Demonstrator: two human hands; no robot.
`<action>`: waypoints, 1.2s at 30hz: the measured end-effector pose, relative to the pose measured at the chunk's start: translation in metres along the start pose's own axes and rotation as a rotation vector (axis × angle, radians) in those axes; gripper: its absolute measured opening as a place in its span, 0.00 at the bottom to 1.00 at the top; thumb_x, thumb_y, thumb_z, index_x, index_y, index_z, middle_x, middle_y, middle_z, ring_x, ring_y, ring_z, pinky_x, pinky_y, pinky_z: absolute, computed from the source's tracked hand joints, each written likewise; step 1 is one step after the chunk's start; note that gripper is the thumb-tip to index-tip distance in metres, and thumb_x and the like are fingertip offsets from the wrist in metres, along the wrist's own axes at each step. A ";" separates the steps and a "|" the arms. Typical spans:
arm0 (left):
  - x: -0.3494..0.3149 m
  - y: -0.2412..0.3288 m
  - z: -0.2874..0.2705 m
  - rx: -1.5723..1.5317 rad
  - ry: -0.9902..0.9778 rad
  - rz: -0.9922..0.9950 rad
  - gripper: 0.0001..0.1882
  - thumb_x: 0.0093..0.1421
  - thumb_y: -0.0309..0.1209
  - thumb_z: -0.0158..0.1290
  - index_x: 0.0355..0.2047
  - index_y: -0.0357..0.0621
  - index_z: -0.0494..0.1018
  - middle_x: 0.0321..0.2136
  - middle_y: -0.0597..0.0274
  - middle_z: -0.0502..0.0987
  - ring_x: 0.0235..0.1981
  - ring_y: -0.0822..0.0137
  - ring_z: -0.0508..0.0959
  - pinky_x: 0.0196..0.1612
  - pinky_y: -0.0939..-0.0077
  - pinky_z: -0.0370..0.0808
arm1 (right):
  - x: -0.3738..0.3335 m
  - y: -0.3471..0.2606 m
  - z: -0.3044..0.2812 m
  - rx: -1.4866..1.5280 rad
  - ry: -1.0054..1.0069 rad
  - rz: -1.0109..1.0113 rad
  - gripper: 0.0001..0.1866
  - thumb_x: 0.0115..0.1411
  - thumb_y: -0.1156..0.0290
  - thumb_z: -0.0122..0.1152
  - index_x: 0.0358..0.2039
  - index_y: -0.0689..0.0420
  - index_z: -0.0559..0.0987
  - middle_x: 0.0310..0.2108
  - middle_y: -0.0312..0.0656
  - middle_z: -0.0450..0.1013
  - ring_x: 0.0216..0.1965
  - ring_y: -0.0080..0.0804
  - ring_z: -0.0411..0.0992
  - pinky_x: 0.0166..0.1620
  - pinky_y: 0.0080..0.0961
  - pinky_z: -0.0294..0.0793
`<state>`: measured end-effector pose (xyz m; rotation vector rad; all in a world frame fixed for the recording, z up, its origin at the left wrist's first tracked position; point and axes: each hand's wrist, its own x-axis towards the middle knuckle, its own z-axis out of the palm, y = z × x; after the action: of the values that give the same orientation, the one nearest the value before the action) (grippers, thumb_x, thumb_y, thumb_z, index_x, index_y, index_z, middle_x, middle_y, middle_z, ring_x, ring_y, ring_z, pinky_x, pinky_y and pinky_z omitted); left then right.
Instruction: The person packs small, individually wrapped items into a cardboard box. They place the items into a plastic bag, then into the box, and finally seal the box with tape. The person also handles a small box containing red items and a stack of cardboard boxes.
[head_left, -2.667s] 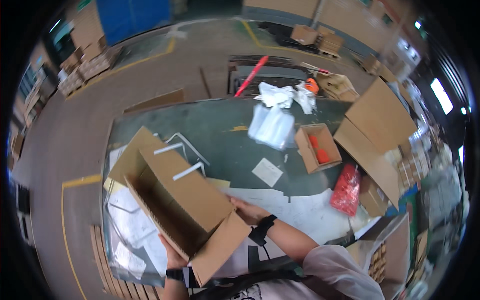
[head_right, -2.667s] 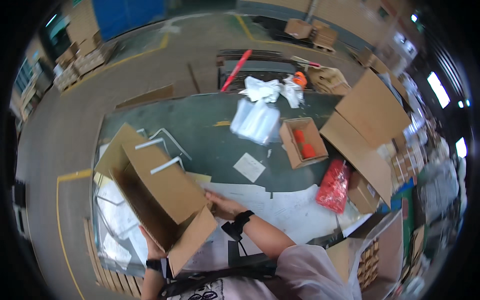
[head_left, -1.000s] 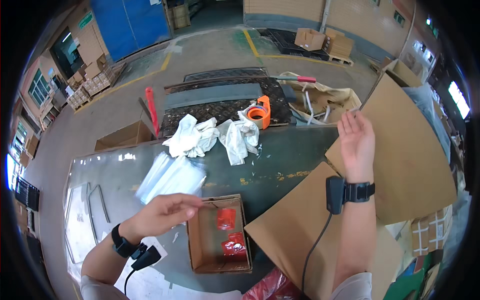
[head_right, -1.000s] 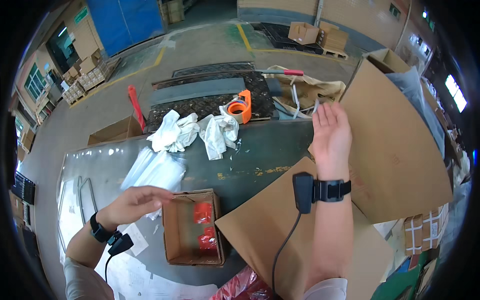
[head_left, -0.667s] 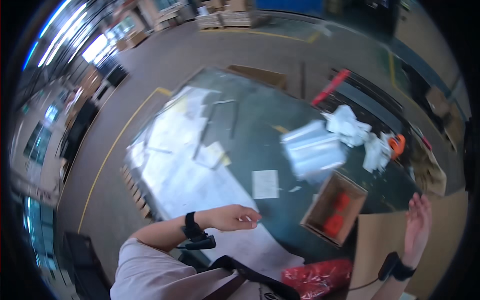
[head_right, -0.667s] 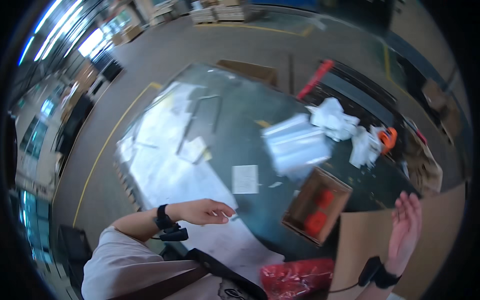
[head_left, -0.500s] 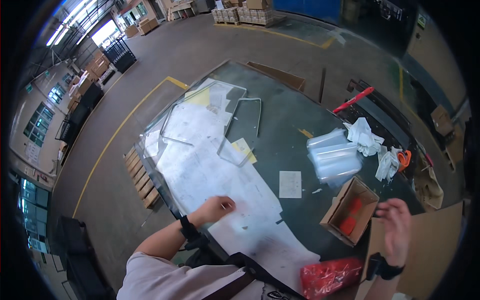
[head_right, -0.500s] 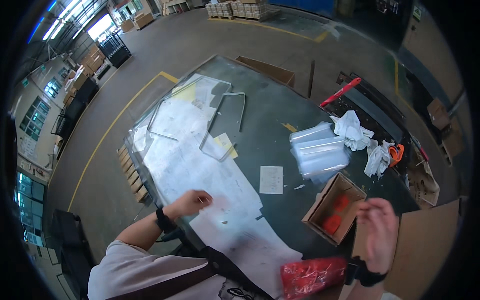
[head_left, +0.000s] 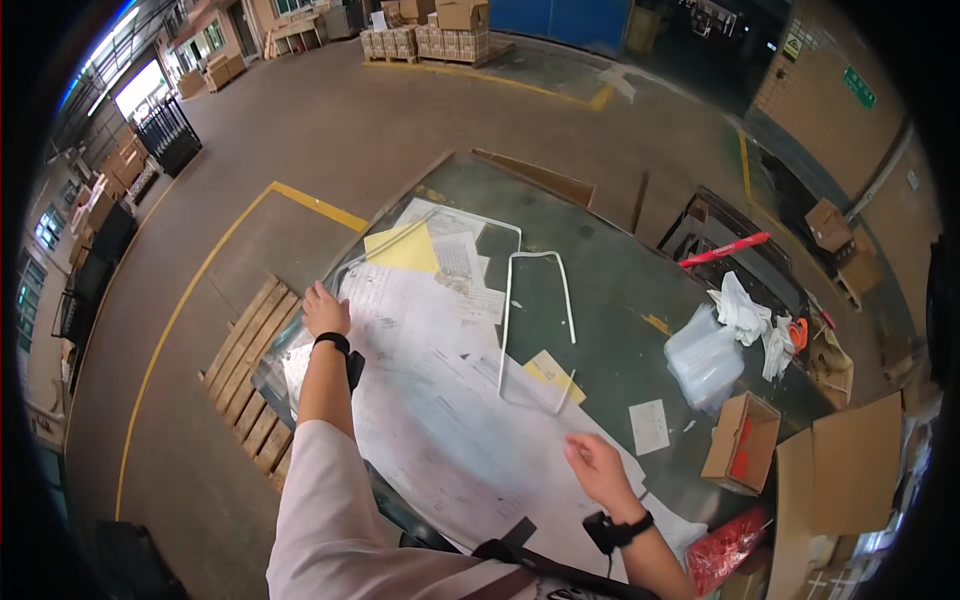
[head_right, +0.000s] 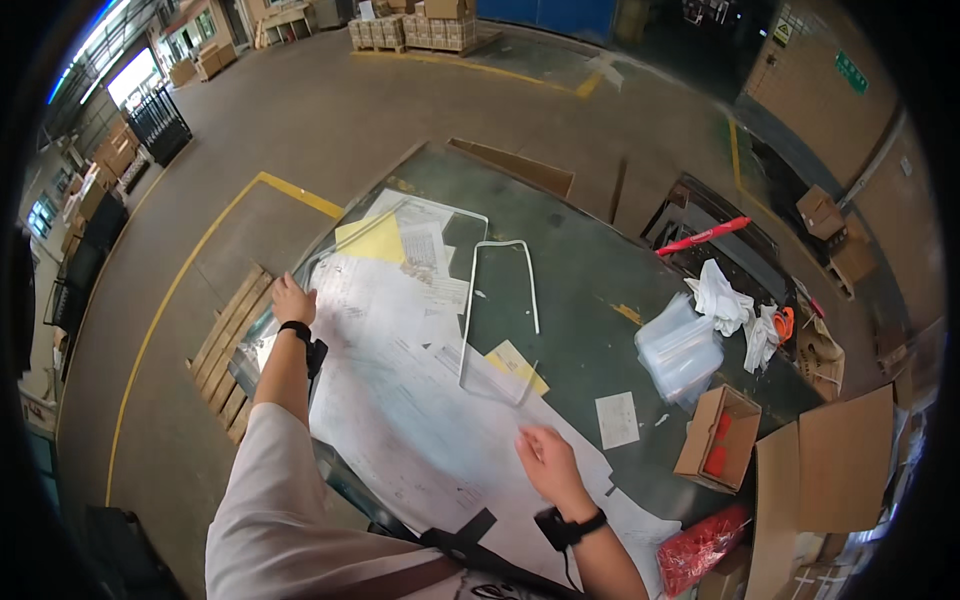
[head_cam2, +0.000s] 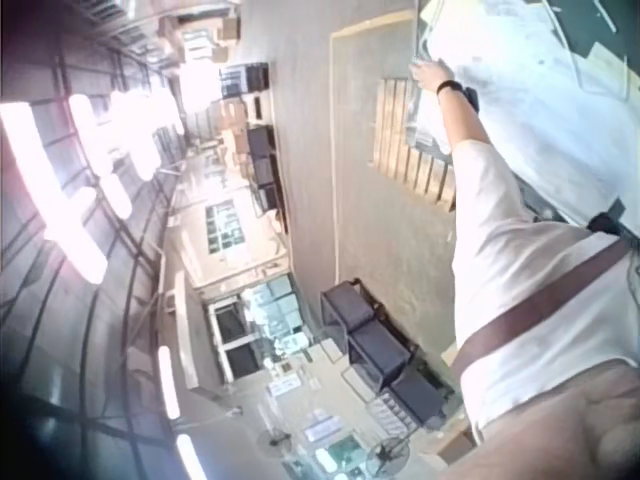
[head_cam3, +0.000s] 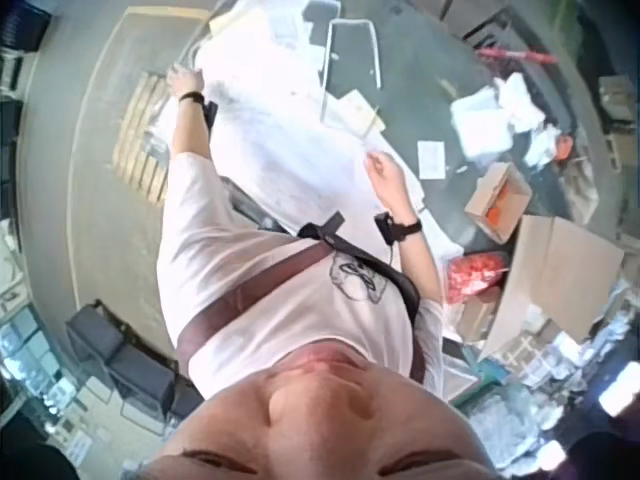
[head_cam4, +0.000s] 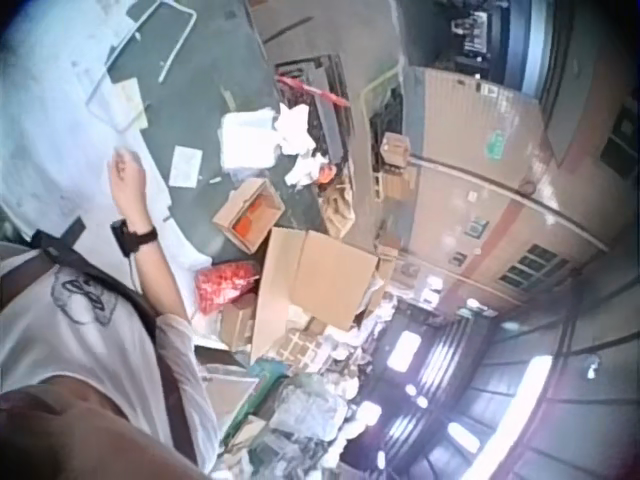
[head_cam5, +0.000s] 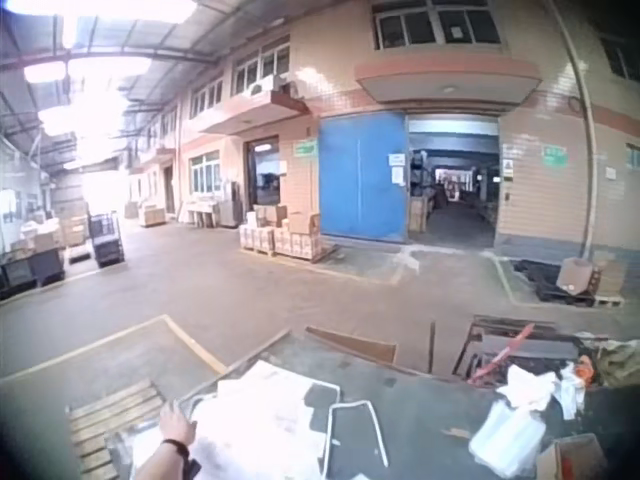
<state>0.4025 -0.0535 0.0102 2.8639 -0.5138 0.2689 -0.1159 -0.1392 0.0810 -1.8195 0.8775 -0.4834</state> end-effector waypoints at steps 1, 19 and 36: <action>0.010 -0.007 0.013 -0.039 -0.065 -0.004 0.32 0.51 0.38 0.60 0.55 0.43 0.62 0.53 0.48 0.66 0.53 0.49 0.68 0.50 0.56 0.70 | 0.025 0.002 0.017 -0.066 0.049 -0.032 0.14 0.59 0.69 0.58 0.42 0.64 0.75 0.37 0.48 0.73 0.35 0.38 0.74 0.39 0.29 0.73; -0.103 0.089 -0.046 -0.980 -0.977 0.549 0.12 0.58 0.24 0.54 0.43 0.37 0.74 0.39 0.58 0.73 0.33 0.72 0.75 0.29 0.82 0.71 | 0.308 0.028 0.150 -0.176 -0.064 0.330 0.11 0.55 0.69 0.49 0.27 0.64 0.75 0.25 0.57 0.73 0.30 0.51 0.74 0.33 0.43 0.71; -0.102 0.010 -0.055 -0.938 -1.025 0.194 0.11 0.61 0.27 0.53 0.44 0.38 0.74 0.37 0.59 0.78 0.36 0.70 0.77 0.36 0.78 0.74 | 0.356 -0.132 -0.077 0.159 -0.078 -0.019 0.19 0.64 0.62 0.53 0.51 0.59 0.71 0.40 0.38 0.75 0.35 0.20 0.69 0.38 0.19 0.71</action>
<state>0.2974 -0.0161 0.0425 1.8208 -0.7833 -1.1444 0.1109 -0.4260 0.2084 -1.6910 0.7478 -0.4770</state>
